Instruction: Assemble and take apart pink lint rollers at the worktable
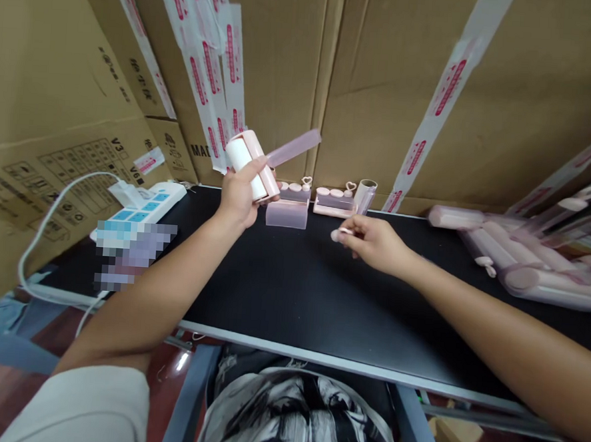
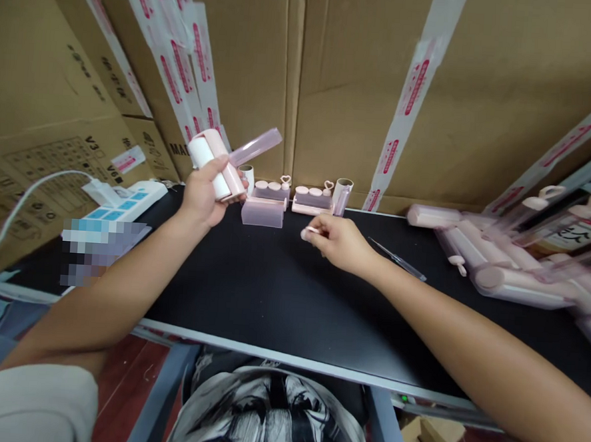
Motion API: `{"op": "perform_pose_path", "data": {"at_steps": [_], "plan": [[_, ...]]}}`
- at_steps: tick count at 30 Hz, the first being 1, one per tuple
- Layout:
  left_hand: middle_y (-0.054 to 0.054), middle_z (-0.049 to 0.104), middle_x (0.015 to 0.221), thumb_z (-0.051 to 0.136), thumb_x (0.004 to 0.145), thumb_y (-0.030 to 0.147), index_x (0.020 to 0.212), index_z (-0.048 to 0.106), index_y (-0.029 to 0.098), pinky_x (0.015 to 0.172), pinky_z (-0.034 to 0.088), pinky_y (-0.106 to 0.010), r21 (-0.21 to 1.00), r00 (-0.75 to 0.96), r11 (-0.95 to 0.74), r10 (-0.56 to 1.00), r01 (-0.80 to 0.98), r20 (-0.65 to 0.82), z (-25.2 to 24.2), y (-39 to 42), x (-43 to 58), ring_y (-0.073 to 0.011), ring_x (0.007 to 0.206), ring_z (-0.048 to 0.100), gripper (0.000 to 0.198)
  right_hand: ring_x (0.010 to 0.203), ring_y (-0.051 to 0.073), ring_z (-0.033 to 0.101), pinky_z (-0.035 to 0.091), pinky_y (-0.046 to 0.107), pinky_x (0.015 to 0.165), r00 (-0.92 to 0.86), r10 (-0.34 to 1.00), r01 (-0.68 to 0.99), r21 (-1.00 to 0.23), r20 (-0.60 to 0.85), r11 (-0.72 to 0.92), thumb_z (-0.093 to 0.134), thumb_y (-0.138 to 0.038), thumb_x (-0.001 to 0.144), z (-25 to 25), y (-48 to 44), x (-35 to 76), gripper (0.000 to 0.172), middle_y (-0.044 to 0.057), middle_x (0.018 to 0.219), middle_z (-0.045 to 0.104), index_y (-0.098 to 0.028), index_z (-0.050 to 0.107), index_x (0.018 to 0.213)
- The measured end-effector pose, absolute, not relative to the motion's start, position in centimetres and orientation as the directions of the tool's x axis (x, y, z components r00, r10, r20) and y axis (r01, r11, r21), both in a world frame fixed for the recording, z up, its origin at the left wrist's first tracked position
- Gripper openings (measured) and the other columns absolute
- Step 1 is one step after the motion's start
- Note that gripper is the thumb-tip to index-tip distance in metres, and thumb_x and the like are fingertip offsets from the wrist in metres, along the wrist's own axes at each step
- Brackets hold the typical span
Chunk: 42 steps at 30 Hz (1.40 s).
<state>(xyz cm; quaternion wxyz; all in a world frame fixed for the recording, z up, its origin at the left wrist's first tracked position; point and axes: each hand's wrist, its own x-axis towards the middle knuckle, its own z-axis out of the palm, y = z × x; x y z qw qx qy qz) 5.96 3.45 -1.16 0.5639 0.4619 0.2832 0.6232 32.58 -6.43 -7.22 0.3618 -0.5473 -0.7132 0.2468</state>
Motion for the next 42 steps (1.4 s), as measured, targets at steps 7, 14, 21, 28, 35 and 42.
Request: {"op": "perform_pose_path", "data": {"at_steps": [7, 14, 21, 28, 35, 42], "plan": [[-0.003, 0.070, 0.074, 0.080, 0.070, 0.046, 0.094, 0.065, 0.015, 0.045, 0.056, -0.028, 0.900, 0.116, -0.117, 0.977, -0.420, 0.181, -2.6, 5.1, 5.4, -0.0191, 0.060, 0.071, 0.041, 0.054, 0.012, 0.051, 0.038, 0.027, 0.057, -0.066, 0.958, 0.635, -0.729, 0.280, 0.257, 0.066, -0.032, 0.087, -6.0, 3.4, 27.0, 0.017, 0.000, 0.067, 0.063, -0.019, 0.062, 0.077], [-0.006, 0.071, 0.070, 0.078, 0.070, 0.039, 0.090, 0.066, 0.013, 0.050, 0.057, -0.031, 0.969, 0.270, 0.064, 0.963, -0.237, 0.003, -5.5, 7.0, 5.3, -0.0205, 0.056, 0.070, 0.035, 0.061, 0.015, 0.049, 0.033, 0.030, 0.062, -0.042, 0.953, 0.698, -0.673, 0.299, 0.242, 0.066, -0.026, 0.080, -6.8, 5.5, 25.9, 0.018, -0.002, 0.059, 0.055, -0.018, 0.060, 0.064], [-0.005, 0.071, 0.069, 0.080, 0.070, 0.038, 0.089, 0.065, 0.012, 0.057, 0.059, -0.032, 0.966, 0.252, -0.006, 0.965, -0.259, 0.074, -6.3, 7.7, 5.1, -0.0196, 0.057, 0.070, 0.035, 0.062, 0.016, 0.053, 0.038, 0.029, 0.062, -0.026, 0.962, 0.661, -0.717, 0.272, 0.221, 0.073, -0.032, 0.073, -6.4, 3.6, 26.8, 0.030, -0.003, 0.065, 0.059, -0.018, 0.065, 0.098], [-0.005, 0.073, 0.086, 0.088, 0.064, 0.040, 0.105, 0.066, 0.014, 0.073, 0.061, -0.038, 0.968, 0.411, -0.232, 0.876, -0.099, 0.252, -5.2, 4.5, 6.1, -0.0213, 0.074, 0.070, 0.053, 0.070, 0.017, 0.055, 0.044, 0.032, 0.067, -0.129, 0.925, 0.500, -0.782, 0.358, 0.372, 0.070, -0.038, 0.081, -5.1, -3.4, 30.1, 0.038, 0.002, 0.088, 0.065, -0.021, 0.060, 0.114], [-0.006, 0.074, 0.096, 0.089, 0.065, 0.041, 0.104, 0.069, 0.017, 0.077, 0.052, -0.035, 0.762, 0.732, -0.557, 0.660, 0.329, 0.166, -4.6, -2.1, 8.8, -0.0263, 0.088, 0.068, 0.049, 0.088, 0.022, 0.062, 0.054, 0.036, 0.079, -0.230, 0.871, 0.486, -0.724, 0.434, 0.489, 0.074, -0.042, 0.092, -4.8, -11.0, 31.5, 0.044, 0.006, 0.106, 0.066, -0.027, 0.055, 0.128], [-0.007, 0.071, 0.109, 0.082, 0.073, 0.063, 0.111, 0.061, 0.018, 0.073, 0.049, -0.032, 0.719, 0.845, -0.547, 0.524, 0.428, -0.104, -5.3, -2.1, 9.4, -0.0260, 0.093, 0.067, 0.063, 0.063, 0.012, 0.056, 0.051, 0.023, 0.049, -0.360, 0.926, 0.050, -0.989, 0.113, 0.140, 0.083, -0.029, 0.076, -6.8, -9.2, 32.1, 0.037, -0.003, 0.081, 0.058, -0.023, 0.055, 0.099]]}}
